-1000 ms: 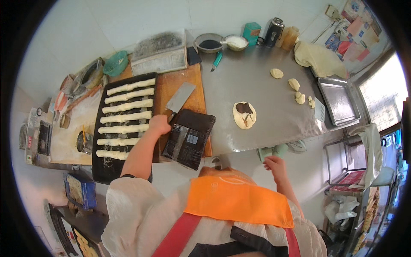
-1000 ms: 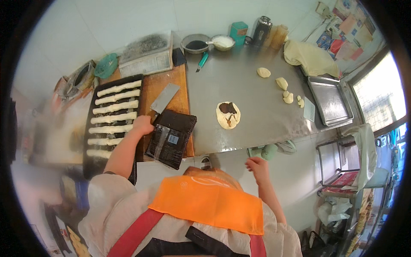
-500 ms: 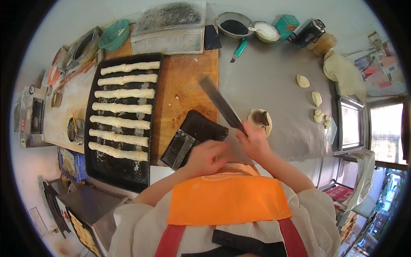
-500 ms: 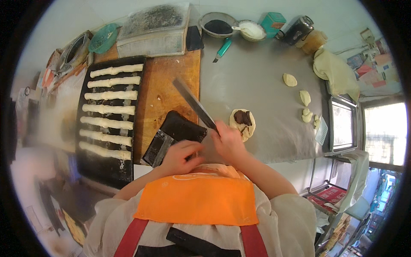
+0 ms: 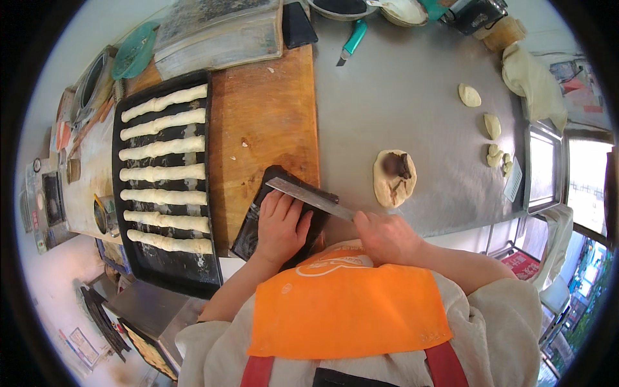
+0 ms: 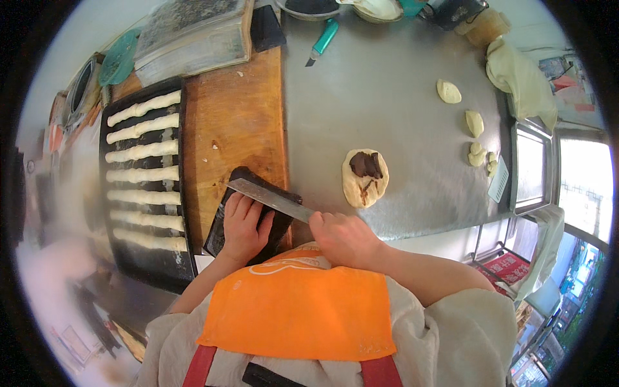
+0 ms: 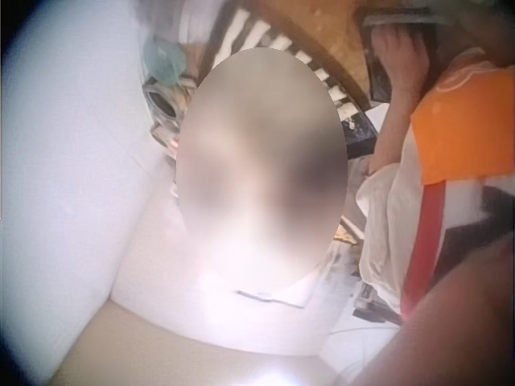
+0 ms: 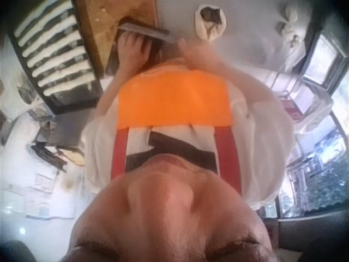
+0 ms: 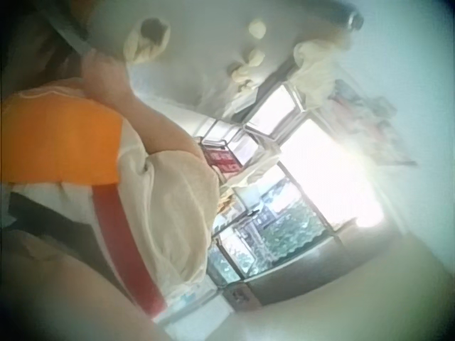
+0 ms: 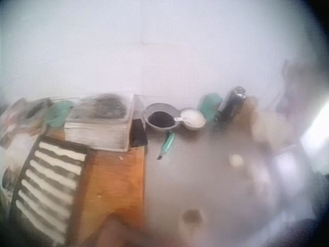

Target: The person takes a tray of dough pieces from a rack, flattens a piece of dough by hand on a counter, cuts a portion of chocolate paste with a knife, places it on the dough, and rolls the dough into a cylinder before placing it on a tray.

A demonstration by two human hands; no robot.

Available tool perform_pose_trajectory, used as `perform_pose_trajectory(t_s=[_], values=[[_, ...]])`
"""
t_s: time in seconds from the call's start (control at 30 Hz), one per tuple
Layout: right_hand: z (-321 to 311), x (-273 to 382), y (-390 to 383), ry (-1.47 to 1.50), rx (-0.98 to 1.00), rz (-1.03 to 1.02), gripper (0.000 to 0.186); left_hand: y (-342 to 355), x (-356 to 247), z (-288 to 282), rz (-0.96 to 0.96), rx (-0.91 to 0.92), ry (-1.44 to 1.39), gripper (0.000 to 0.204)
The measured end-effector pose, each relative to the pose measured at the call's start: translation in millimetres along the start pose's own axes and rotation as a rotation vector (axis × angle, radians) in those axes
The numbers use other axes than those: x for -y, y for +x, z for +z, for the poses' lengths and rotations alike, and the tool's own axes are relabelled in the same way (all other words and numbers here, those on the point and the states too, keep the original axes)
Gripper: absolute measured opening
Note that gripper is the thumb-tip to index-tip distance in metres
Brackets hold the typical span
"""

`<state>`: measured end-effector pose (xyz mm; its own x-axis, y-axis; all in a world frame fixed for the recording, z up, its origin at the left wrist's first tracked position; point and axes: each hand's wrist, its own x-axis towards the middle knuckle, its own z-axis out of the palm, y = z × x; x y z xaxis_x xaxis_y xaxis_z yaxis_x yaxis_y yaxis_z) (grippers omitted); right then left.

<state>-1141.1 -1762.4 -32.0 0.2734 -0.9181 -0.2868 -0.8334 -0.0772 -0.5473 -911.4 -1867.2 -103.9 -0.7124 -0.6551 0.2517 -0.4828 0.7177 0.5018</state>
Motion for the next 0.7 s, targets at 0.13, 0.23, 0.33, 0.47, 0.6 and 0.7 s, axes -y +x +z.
perform_pose_trajectory(t_s=[0.13, 0.23, 0.33, 0.47, 0.6, 0.7], values=[[-2.5, 2.2, 26.6, 0.015, -0.004, -0.014, 0.017, 6.2, -0.9, 2.7, 0.007, -0.017, 0.048, 0.038], [-0.4, 2.6, 32.7, 0.036, 0.000, 0.009, 0.015, 6.2, -0.5, 3.8, -0.005, 0.000, 0.050, 0.038], [-0.6, -6.4, 15.9, 0.070, 0.022, 0.015, 0.013, 4.2, -1.1, 5.8, -0.024, 0.013, 0.069, 0.041], [-5.2, -6.1, 12.4, 0.038, 0.075, 0.068, 0.013, 6.0, -1.2, 4.4, -0.015, 0.008, 0.058, 0.041], [3.4, -8.9, 47.0, 0.091, 0.014, 0.015, 0.018, 11.2, -0.5, 5.4, -0.027, 0.006, 0.040, 0.041], [8.7, -10.5, 46.0, 0.110, 0.035, 0.038, 0.022, 8.5, -0.8, 4.4, -0.035, 0.005, 0.037, 0.041]])
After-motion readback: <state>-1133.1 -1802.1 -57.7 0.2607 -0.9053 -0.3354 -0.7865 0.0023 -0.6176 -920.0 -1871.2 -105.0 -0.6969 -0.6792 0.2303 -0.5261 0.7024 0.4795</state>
